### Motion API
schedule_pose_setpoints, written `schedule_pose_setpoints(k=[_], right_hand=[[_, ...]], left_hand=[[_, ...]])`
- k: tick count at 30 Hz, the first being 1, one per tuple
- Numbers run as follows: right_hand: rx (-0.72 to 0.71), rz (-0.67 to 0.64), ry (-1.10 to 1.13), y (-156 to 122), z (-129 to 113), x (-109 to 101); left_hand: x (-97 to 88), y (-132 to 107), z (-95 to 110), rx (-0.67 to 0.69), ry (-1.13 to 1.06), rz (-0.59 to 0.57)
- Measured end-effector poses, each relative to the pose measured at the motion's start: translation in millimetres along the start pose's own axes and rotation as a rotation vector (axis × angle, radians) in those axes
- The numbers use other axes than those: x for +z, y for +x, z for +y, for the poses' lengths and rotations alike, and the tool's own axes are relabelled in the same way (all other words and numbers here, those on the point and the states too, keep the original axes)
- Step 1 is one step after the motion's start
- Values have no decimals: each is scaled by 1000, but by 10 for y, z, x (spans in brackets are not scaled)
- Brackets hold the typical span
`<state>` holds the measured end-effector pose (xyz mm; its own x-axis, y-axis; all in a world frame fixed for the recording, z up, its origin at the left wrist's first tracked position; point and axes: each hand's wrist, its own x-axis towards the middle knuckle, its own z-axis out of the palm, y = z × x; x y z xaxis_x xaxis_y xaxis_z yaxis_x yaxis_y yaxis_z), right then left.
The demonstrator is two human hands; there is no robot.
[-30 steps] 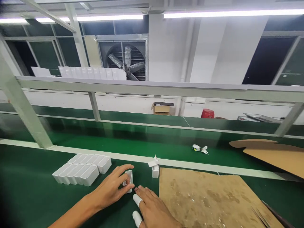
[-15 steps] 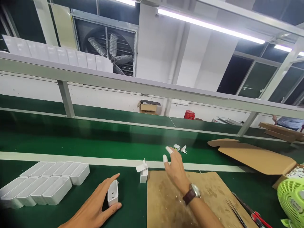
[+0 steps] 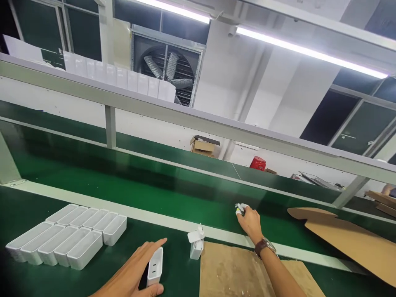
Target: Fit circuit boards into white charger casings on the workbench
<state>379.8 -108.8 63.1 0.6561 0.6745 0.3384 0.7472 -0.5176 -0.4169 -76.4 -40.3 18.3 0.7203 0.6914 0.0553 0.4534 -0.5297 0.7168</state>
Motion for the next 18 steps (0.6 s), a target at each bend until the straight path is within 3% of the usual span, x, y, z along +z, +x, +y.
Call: schedule_pose_setpoints(k=[5, 8, 11, 14, 15, 18], right_hand=[[55, -52, 264, -569, 65, -569], [140, -333, 689, -1196, -92, -688], [155, -667, 836, -1811, -518, -521], [-69, -828, 821, -2143, -1060, -287], [-179, -816, 754, -2177, -1217, -246], [-503, -542, 479, -2143, -1519, -276]], left_hand=[[-19, 32, -45, 89, 1, -8], [-60, 54, -17, 181, 11, 2], [-94, 59, 58, 219, 0, 48], [-107, 25, 105, 243, -9, 116], [-111, 5, 103, 248, -5, 143], [-136, -66, 55, 242, 14, 203]])
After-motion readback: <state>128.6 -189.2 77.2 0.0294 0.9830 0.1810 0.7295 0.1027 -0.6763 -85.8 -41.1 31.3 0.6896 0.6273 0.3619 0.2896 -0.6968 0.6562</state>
